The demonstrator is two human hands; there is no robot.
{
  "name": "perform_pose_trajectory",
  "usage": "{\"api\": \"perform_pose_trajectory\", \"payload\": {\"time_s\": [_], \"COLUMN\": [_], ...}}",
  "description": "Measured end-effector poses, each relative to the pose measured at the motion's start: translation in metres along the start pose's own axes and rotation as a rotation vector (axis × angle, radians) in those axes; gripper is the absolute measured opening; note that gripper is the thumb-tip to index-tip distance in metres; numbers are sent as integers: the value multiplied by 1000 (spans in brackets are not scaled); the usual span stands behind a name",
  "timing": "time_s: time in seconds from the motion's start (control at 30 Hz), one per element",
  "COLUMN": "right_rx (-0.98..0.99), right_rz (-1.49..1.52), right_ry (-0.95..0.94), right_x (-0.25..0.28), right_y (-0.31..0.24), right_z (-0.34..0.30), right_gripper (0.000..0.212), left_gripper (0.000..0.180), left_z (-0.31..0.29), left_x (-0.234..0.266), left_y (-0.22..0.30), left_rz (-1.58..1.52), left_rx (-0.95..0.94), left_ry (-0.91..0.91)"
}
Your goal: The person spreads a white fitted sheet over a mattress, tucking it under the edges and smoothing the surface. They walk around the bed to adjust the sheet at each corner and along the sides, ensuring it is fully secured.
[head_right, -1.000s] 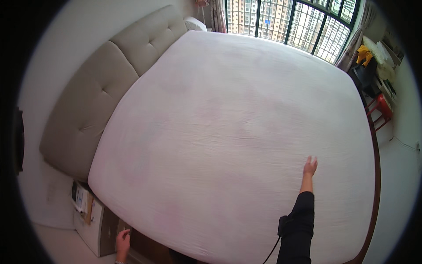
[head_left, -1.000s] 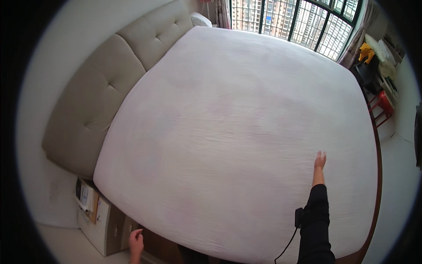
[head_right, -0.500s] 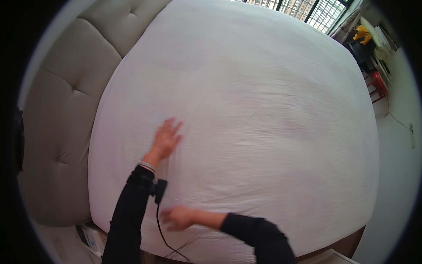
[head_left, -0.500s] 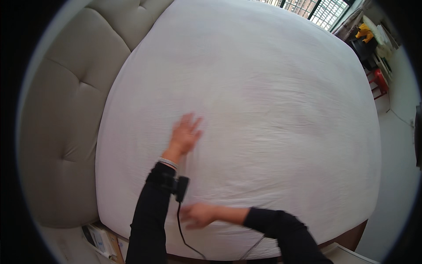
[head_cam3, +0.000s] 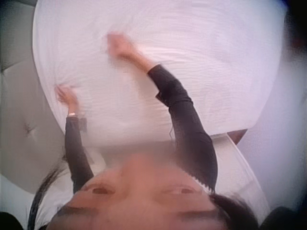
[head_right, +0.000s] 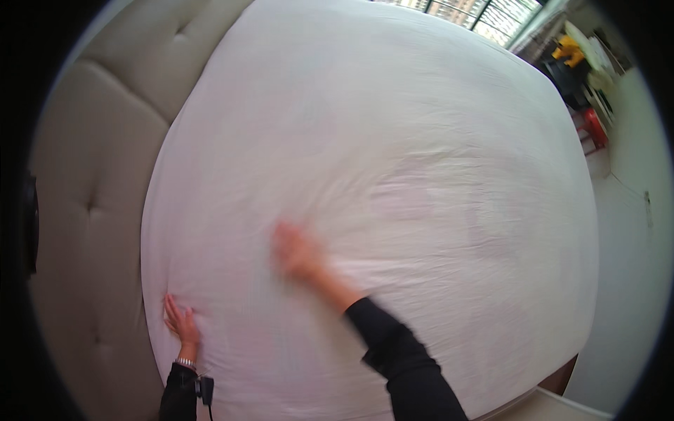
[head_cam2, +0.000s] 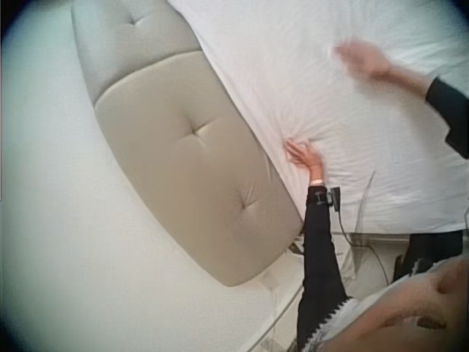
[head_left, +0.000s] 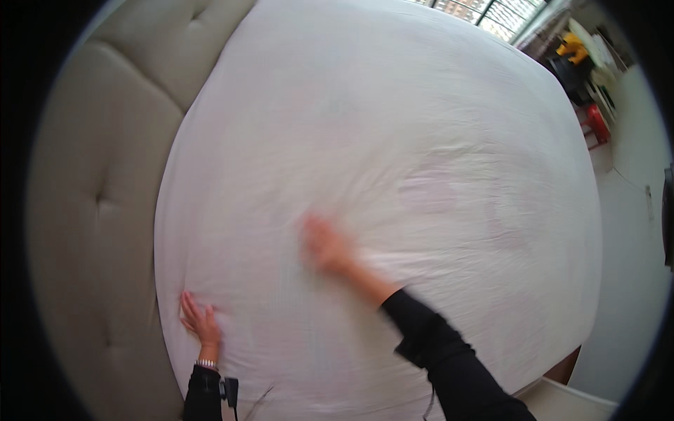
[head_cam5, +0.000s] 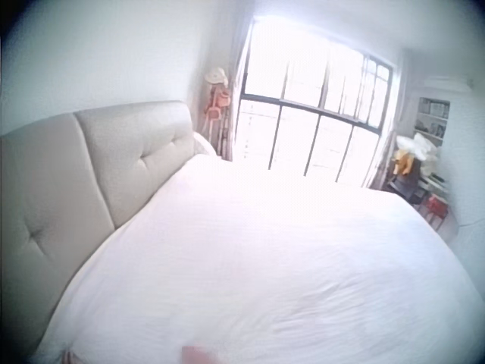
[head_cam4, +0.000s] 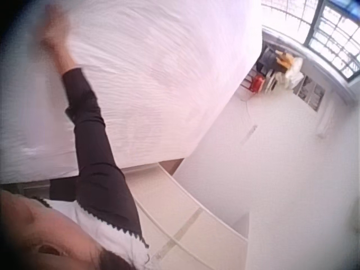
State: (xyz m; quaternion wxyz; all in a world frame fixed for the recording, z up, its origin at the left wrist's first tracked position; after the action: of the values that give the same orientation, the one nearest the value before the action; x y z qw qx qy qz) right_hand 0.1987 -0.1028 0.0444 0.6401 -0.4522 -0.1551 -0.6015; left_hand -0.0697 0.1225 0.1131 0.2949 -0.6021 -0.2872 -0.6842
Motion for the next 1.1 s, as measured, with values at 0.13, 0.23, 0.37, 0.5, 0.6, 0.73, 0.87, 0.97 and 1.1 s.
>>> {"api": "perform_pose_trajectory", "payload": {"time_s": [0.13,0.23,0.37,0.5,0.6,0.73,0.87,0.97,1.1], "right_rx": [164,8,-831,-1310,-620,-125,-124,-252,-136], "right_rz": [1139,941,-317,-928,-688,-93,742,1115,-132], "right_ry": [-936,-331,358,225,286,145,-374,-725,247], "right_x": [-84,-5,207,301,195,-44,-195,-190,-36], "right_y": [-171,-33,314,439,414,241,-10,-45,145], "right_z": [-16,37,4,-85,30,228,247,222,255], "right_gripper": [37,36,60,47,30,24,57,51,29], "left_gripper": [48,53,58,59,60,60,62,63,62], "left_z": [97,122,123,110,108,119,123,122,121], "left_x": [3,-37,-50,-39,-30,-35,-45,-46,-45], "left_y": [75,78,58,68,82,80,70,71,74], "left_rz": [-428,126,71,63,41,32,64,43,-3], "left_rx": [-391,-426,-338,-354,-350,-353,-330,-325,-271], "left_ry": [-26,-231,-6,-7,-15,-27,-51,-40,-38]}}
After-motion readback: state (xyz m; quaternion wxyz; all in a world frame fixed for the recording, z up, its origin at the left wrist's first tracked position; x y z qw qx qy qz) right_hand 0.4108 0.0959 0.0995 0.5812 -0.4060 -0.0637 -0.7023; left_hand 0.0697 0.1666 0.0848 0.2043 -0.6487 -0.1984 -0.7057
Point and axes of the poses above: each hand's wrist, its own z-axis towards the middle knuckle, its own x-axis out of the back of the hand, y = z × x, the point moved 6 cm from there along z, towards the middle knuckle, and after that the axes turned 6 degrees about z, right-handed, at the moved point
